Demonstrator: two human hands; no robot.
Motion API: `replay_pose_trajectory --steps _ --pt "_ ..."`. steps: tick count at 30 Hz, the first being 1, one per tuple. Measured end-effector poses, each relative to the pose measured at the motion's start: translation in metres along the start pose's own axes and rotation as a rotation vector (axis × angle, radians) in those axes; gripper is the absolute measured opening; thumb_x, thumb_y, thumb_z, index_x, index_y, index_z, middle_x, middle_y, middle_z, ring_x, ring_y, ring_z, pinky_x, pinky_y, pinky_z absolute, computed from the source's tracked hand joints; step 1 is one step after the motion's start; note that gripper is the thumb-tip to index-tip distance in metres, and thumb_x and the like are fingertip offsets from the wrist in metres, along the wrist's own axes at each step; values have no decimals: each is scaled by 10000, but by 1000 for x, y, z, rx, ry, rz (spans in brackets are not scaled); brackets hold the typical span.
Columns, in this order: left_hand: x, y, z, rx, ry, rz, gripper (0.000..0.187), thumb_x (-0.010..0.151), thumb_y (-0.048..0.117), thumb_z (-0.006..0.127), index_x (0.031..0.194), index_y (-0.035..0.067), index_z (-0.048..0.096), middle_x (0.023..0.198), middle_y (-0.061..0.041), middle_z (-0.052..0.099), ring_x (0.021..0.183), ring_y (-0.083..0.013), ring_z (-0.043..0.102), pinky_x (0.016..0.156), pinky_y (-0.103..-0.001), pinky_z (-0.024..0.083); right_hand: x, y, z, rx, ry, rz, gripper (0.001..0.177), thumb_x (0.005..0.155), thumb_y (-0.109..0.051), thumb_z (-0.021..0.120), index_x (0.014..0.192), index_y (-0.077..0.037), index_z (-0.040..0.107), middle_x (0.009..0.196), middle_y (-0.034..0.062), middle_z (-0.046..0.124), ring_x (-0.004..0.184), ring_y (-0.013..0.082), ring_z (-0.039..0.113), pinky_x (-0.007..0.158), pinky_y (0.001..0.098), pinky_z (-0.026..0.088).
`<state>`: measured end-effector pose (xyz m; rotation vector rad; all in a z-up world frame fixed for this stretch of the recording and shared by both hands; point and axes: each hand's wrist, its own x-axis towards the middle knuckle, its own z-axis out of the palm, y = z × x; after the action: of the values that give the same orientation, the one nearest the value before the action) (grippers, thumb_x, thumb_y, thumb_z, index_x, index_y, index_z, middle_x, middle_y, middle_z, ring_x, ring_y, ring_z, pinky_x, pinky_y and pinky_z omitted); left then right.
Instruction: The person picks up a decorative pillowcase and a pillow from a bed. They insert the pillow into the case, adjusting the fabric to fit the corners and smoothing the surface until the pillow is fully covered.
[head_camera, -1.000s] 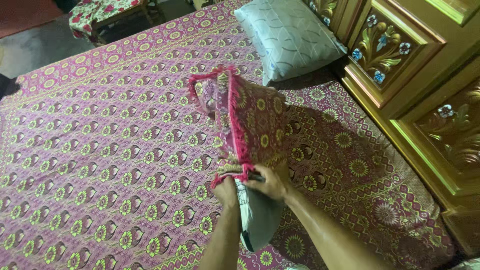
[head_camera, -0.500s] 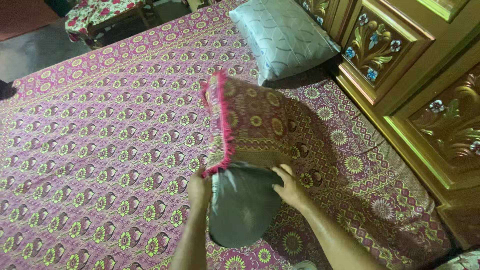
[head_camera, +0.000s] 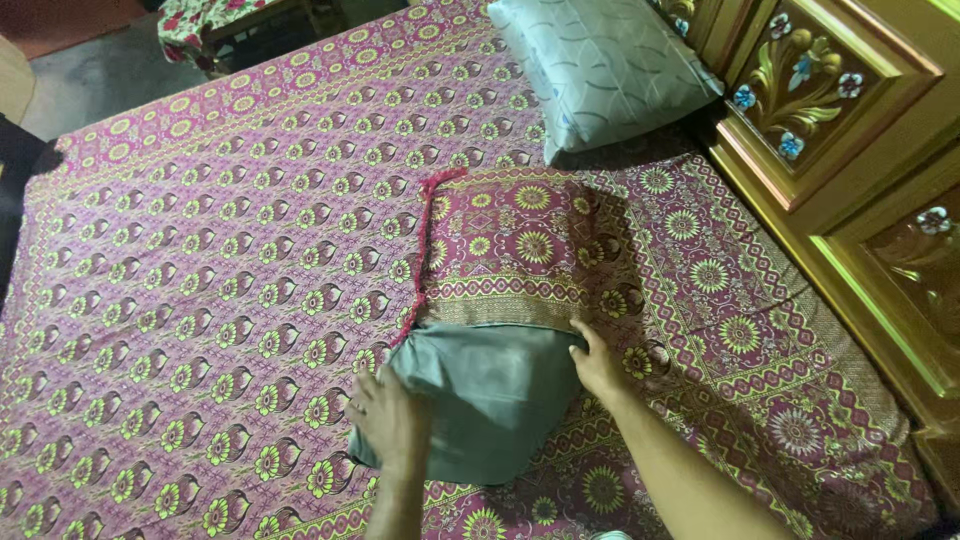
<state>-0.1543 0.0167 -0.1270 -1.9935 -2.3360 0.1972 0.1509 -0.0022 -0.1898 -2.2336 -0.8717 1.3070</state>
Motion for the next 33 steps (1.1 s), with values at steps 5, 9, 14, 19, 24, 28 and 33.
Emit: replay_pose_trajectory --steps 5,9,14,19,24,28,33 --pt "-50 50 39 -115 0 402 792 785 176 643 1525 102 370 1635 -259 283 1505 -409 246 1134 -723 218 29 13 24 230 117 -127 473 987 -69 578 1425 -246 541 1378 123 634 1020 175 660 795 320 565" --pt "-106 67 61 -401 -238 484 566 1038 275 574 1495 0 386 1543 -210 412 1416 -387 418 1209 -562 328 33 7 32 365 136 -31 506 931 -47 632 1380 -227 483 1361 77 579 1008 225 664 806 390 581" --pt "-127 85 35 -533 49 574 913 824 418 752 1506 20 295 1549 -258 300 1452 -453 302 1133 -733 202 48 10 36 265 246 -449 158 964 -134 704 1118 -97 706 1160 99 673 1026 215 648 856 377 567" --pt "-87 105 -18 -365 -173 419 1211 690 475 845 1636 134 170 1695 -221 166 1511 -431 196 1128 -699 199 40 -4 26 266 403 -738 127 925 -116 703 1048 -99 732 1046 57 701 922 184 667 779 369 561" --pt "-56 106 7 -248 -232 509 1000 792 217 796 1602 155 215 1518 -225 345 1362 -443 408 1007 -551 491 8 -30 23 380 -21 -500 173 1036 -202 557 1068 -141 716 935 22 734 826 167 673 752 401 576" --pt "-34 111 48 -464 -133 516 705 864 103 707 1511 115 427 1290 -205 533 1124 -398 588 851 -476 579 -16 -40 16 358 -254 -364 223 1023 -176 492 1125 -214 687 1005 35 715 880 195 693 815 484 633" --pt "-12 111 34 -783 -52 221 348 805 26 662 1143 92 715 1060 -174 643 1021 -412 616 860 -550 510 -32 -25 24 49 -282 -550 384 923 -260 648 1298 -193 695 1258 116 581 1199 241 601 1077 507 522"
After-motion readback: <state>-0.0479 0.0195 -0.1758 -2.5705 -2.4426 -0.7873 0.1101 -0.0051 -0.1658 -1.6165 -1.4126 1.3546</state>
